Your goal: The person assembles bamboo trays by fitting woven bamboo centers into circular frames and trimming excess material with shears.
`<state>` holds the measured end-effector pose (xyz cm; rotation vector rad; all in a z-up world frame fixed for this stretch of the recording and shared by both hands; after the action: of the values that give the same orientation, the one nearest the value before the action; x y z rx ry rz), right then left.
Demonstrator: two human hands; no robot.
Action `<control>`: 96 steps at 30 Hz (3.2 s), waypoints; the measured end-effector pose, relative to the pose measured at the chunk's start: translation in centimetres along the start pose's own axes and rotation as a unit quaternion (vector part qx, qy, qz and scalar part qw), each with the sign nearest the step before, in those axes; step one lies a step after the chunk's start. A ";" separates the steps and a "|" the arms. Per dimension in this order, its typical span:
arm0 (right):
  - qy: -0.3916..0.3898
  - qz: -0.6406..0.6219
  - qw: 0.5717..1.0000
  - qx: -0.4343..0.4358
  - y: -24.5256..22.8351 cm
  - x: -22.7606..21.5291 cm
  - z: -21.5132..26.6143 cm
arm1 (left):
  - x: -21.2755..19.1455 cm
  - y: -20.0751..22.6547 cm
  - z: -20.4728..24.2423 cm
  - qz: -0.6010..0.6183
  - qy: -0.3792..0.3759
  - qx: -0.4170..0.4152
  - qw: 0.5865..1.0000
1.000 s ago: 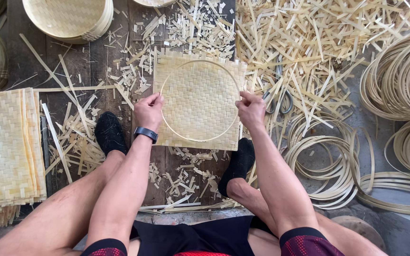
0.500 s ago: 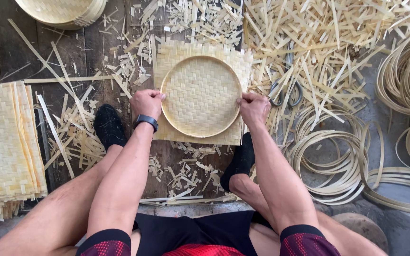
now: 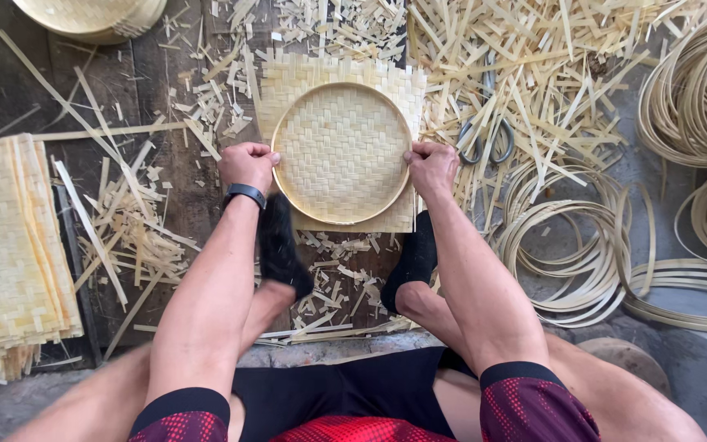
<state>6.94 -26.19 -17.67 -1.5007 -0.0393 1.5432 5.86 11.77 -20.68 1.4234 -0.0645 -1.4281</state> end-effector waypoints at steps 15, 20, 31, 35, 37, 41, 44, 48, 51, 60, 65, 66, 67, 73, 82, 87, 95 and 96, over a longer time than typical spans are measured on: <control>-0.069 -0.057 0.995 0.035 1.8 1.1 -1.1 | 1.6 -2.4 -1.4 0.149 -0.080 -0.027 0.985; -0.091 -0.019 0.996 -0.008 0.1 0.1 -1.5 | 2.2 -2.6 -2.1 0.163 -0.082 -0.033 0.983; -0.126 0.144 0.765 -0.614 -8.8 6.7 15.4 | 5.2 12.4 -1.5 -0.058 -0.010 0.503 0.862; -0.098 0.258 0.742 -0.611 -5.6 9.7 16.1 | 9.8 14.3 -2.5 -0.018 -0.029 0.506 0.862; -0.066 0.222 0.747 -0.624 -5.0 9.9 15.9 | 11.4 13.2 -3.3 -0.008 -0.075 0.424 0.903; -0.087 0.200 0.775 -0.593 -5.0 10.2 15.6 | 11.0 13.1 -3.1 -0.034 -0.057 0.419 0.905; -0.085 0.180 0.817 -0.541 -5.4 10.6 16.1 | 10.6 13.8 -2.8 -0.049 -0.058 0.423 0.903; -0.012 0.151 0.836 -0.528 -6.3 11.9 17.1 | 10.4 13.9 -3.5 -0.027 -0.069 0.391 0.917; -0.009 0.166 0.836 -0.524 -6.5 10.7 17.8 | 10.8 13.1 -3.3 -0.010 -0.123 0.289 0.949; 0.043 0.061 0.867 -0.493 -11.1 7.0 -0.9 | 10.6 14.6 -2.5 -0.079 -0.078 0.485 0.868; -0.161 -0.036 0.961 -0.224 -9.3 10.3 -6.7 | 13.5 13.6 -4.7 -0.121 -0.197 0.301 0.925; -0.169 -0.032 0.964 -0.201 -9.2 10.4 -6.6 | 14.1 13.0 -5.1 -0.147 -0.224 0.253 0.929; -0.174 -0.027 0.968 -0.179 -9.3 10.3 -6.4 | 14.5 12.8 -5.5 -0.148 -0.231 0.240 0.931; 0.095 0.040 0.951 -0.291 -11.2 5.1 -3.1 | 15.7 12.3 -7.2 -0.073 -0.293 0.136 0.944; -0.084 0.116 0.990 -0.007 -6.0 8.6 -4.7 | 16.8 10.4 -7.8 -0.047 -0.315 0.088 0.944; 0.029 -0.022 0.993 -0.108 -9.8 7.1 -4.9 | 17.4 10.1 -8.8 0.032 -0.284 0.142 0.948; -0.238 0.189 0.913 -0.271 -17.7 15.0 -2.3 | 7.7 7.8 -3.9 -0.107 0.134 0.270 0.947; -0.244 0.213 0.908 -0.265 -17.7 14.9 -2.4 | 8.6 5.3 -4.1 -0.120 0.020 0.144 0.982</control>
<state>22.08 -8.58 -18.90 -1.5483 -0.4859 2.3803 14.54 6.21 -24.24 1.7420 -0.0790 -1.6357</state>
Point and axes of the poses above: each hand's wrist, its own z-axis away from the middle knuckle, its own x-axis out of the palm, y = z × x, the point moved 6 cm from there along -z, towards the middle knuckle, and after that the axes turned 11 degrees about y, right-handed, at the moved point
